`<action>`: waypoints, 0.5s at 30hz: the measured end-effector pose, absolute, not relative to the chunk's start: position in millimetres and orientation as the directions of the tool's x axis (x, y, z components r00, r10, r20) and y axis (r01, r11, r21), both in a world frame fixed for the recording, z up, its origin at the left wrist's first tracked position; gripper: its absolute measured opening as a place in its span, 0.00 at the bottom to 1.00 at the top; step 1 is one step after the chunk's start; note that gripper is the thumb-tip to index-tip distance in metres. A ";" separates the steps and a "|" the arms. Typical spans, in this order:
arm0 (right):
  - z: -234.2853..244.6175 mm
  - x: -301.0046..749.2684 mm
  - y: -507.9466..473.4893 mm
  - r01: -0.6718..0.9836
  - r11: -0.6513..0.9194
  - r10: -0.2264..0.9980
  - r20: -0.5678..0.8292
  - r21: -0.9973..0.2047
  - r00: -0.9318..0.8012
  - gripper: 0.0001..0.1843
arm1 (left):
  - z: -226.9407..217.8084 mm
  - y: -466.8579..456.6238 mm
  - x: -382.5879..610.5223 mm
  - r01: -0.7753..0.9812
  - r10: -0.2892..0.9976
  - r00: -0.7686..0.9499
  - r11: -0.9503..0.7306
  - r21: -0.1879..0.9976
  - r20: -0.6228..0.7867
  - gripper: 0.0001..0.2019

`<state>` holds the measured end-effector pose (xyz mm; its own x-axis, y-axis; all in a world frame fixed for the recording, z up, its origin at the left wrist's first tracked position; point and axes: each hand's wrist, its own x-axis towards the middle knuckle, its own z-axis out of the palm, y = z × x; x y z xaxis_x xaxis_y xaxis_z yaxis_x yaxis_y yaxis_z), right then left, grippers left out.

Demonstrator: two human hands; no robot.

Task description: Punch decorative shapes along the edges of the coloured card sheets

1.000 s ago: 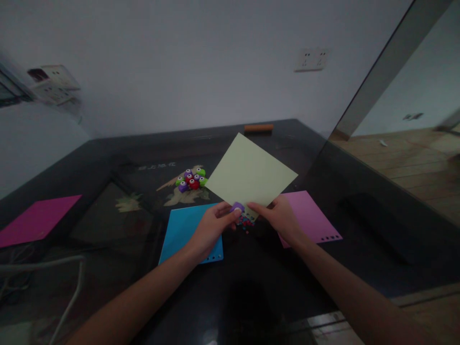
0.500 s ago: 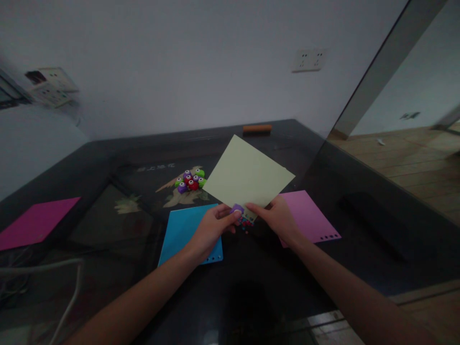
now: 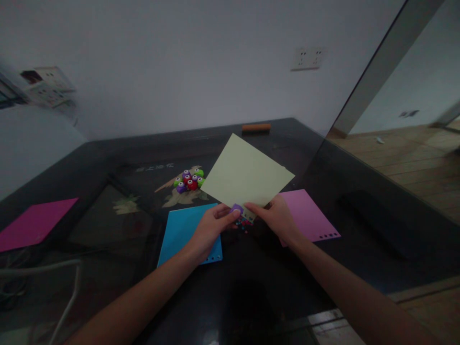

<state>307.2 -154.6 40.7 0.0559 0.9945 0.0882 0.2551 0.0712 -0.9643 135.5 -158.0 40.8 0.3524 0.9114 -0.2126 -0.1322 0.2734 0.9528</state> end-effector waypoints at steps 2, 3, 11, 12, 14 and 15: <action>41.2 306.7 -154.8 0.251 0.074 0.994 0.091 -0.965 0.056 0.13 | 41.3 -158.1 136.3 -0.141 0.915 0.341 0.278 0.950 -0.217 0.13; 41.3 306.5 -154.8 0.251 0.070 0.995 0.087 -0.965 0.057 0.14 | 41.4 -158.1 136.6 -0.147 0.915 0.339 0.279 0.949 -0.217 0.13; 41.1 305.0 -155.2 0.247 0.070 0.992 0.093 -0.967 0.083 0.14 | 36.7 -157.6 135.4 -0.176 0.918 0.352 0.256 0.950 -0.182 0.14; 41.1 305.0 -155.3 0.245 0.071 0.992 0.094 -0.967 0.084 0.14 | 36.4 -157.6 135.4 -0.177 0.919 0.352 0.254 0.951 -0.180 0.15; 40.8 305.2 -155.3 0.248 0.078 0.992 0.101 -0.966 0.080 0.14 | 36.6 -157.7 135.5 -0.175 0.918 0.354 0.252 0.952 -0.178 0.15; 40.6 305.3 -155.2 0.254 0.081 0.991 0.104 -0.964 0.078 0.13 | 37.1 -157.9 135.7 -0.170 0.917 0.356 0.252 0.953 -0.179 0.15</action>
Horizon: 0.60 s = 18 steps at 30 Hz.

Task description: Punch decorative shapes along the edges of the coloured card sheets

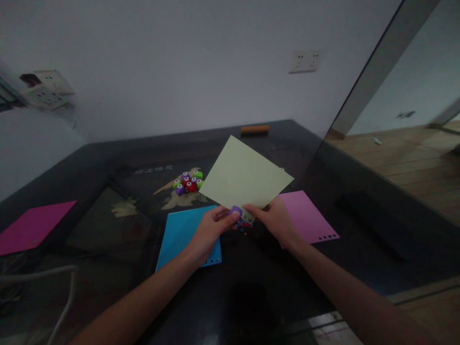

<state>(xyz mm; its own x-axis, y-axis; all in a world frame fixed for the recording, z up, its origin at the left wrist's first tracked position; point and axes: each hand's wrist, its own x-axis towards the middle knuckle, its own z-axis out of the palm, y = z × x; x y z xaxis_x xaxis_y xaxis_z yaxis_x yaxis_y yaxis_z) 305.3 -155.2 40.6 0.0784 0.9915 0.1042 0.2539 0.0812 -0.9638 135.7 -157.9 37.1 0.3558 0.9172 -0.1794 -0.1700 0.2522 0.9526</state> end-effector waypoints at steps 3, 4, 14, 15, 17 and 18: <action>40.1 305.3 -155.0 0.277 0.094 0.989 0.121 -0.956 0.082 0.13 | 38.8 -158.2 136.1 -0.156 0.916 0.357 0.252 0.955 -0.183 0.15; 40.0 305.1 -154.9 0.280 0.098 0.989 0.126 -0.955 0.083 0.13 | 39.1 -158.1 136.2 -0.153 0.915 0.358 0.252 0.956 -0.184 0.15; 41.4 304.9 -155.4 0.279 0.075 0.990 0.104 -0.957 0.090 0.14 | 37.5 -157.8 136.0 -0.155 0.913 0.366 0.252 0.955 -0.181 0.16; 41.5 305.1 -155.5 0.278 0.080 0.991 0.107 -0.957 0.084 0.14 | 37.9 -157.9 135.9 -0.154 0.912 0.368 0.250 0.956 -0.180 0.16; 41.8 305.3 -155.7 0.275 0.095 0.990 0.119 -0.957 0.074 0.14 | 38.6 -158.0 135.7 -0.150 0.913 0.365 0.250 0.957 -0.181 0.16; 41.9 305.3 -155.7 0.275 0.103 0.990 0.126 -0.956 0.070 0.14 | 38.8 -157.9 135.6 -0.147 0.913 0.364 0.252 0.957 -0.184 0.16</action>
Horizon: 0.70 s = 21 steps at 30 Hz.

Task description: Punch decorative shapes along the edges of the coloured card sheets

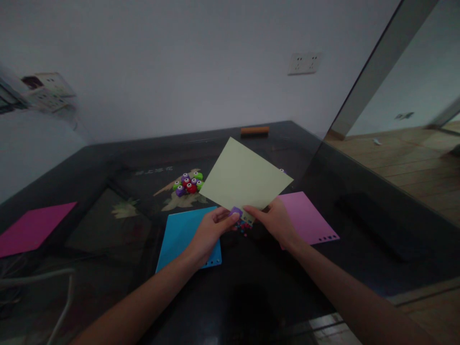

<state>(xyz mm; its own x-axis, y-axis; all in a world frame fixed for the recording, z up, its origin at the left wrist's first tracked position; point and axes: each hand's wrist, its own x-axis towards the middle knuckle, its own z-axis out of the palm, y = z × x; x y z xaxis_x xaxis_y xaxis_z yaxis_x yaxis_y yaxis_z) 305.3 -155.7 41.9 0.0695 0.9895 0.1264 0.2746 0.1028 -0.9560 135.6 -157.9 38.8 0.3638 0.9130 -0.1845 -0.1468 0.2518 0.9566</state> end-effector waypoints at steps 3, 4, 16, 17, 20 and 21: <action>42.3 304.7 -155.9 0.277 0.117 0.987 0.142 -0.954 0.070 0.14 | 38.5 -157.3 135.2 -0.142 0.912 0.365 0.251 0.957 -0.185 0.16; 42.5 304.5 -156.1 0.275 0.120 0.987 0.144 -0.954 0.068 0.14 | 38.2 -157.1 135.1 -0.140 0.912 0.366 0.249 0.958 -0.183 0.16; 40.5 304.1 -156.8 0.239 0.104 0.991 0.120 -0.965 0.052 0.14 | 38.7 -156.5 134.4 -0.109 0.914 0.361 0.237 0.965 -0.184 0.16; 40.4 304.1 -156.7 0.245 0.105 0.991 0.122 -0.964 0.054 0.13 | 38.4 -156.5 134.4 -0.107 0.916 0.358 0.232 0.967 -0.180 0.16; 40.4 303.9 -156.5 0.259 0.108 0.990 0.126 -0.960 0.056 0.12 | 37.2 -156.7 134.5 -0.106 0.922 0.349 0.216 0.971 -0.167 0.15; 40.5 303.8 -156.6 0.258 0.106 0.991 0.125 -0.960 0.057 0.12 | 37.1 -156.8 134.6 -0.106 0.922 0.350 0.212 0.971 -0.163 0.15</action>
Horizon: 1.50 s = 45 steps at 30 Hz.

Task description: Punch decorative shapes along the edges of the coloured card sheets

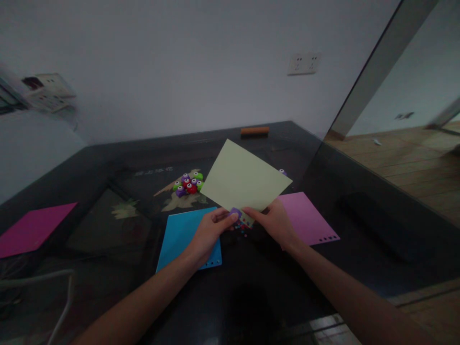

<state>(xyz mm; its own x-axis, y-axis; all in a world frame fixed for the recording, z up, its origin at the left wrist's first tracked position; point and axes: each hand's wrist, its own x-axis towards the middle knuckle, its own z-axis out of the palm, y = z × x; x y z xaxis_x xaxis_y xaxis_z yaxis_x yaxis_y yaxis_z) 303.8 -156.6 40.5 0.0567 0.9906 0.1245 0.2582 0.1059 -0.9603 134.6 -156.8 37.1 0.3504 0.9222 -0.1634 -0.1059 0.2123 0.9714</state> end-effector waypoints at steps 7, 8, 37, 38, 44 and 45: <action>43.1 303.1 -157.7 0.238 0.101 0.990 0.121 -0.966 0.067 0.13 | 39.8 -157.5 135.0 -0.097 0.926 0.340 0.206 0.974 -0.162 0.14; 43.7 303.0 -157.9 0.244 0.099 0.991 0.119 -0.965 0.069 0.14 | 39.8 -157.6 135.1 -0.096 0.927 0.338 0.206 0.974 -0.163 0.14; 38.2 303.2 -157.9 0.202 0.107 0.993 0.115 -0.974 0.029 0.15 | 37.3 -160.8 136.9 -0.134 0.954 0.280 0.151 0.979 -0.109 0.10; 38.5 302.9 -158.2 0.203 0.103 0.993 0.112 -0.974 0.032 0.15 | 37.0 -160.9 136.9 -0.141 0.954 0.282 0.149 0.979 -0.104 0.10; 41.5 301.7 -159.3 0.222 0.084 0.995 0.095 -0.972 0.040 0.14 | 36.7 -161.6 137.6 -0.191 0.949 0.300 0.156 0.969 -0.093 0.11; 41.9 301.6 -159.4 0.228 0.081 0.995 0.093 -0.970 0.042 0.14 | 36.7 -161.7 137.7 -0.190 0.950 0.298 0.155 0.969 -0.094 0.11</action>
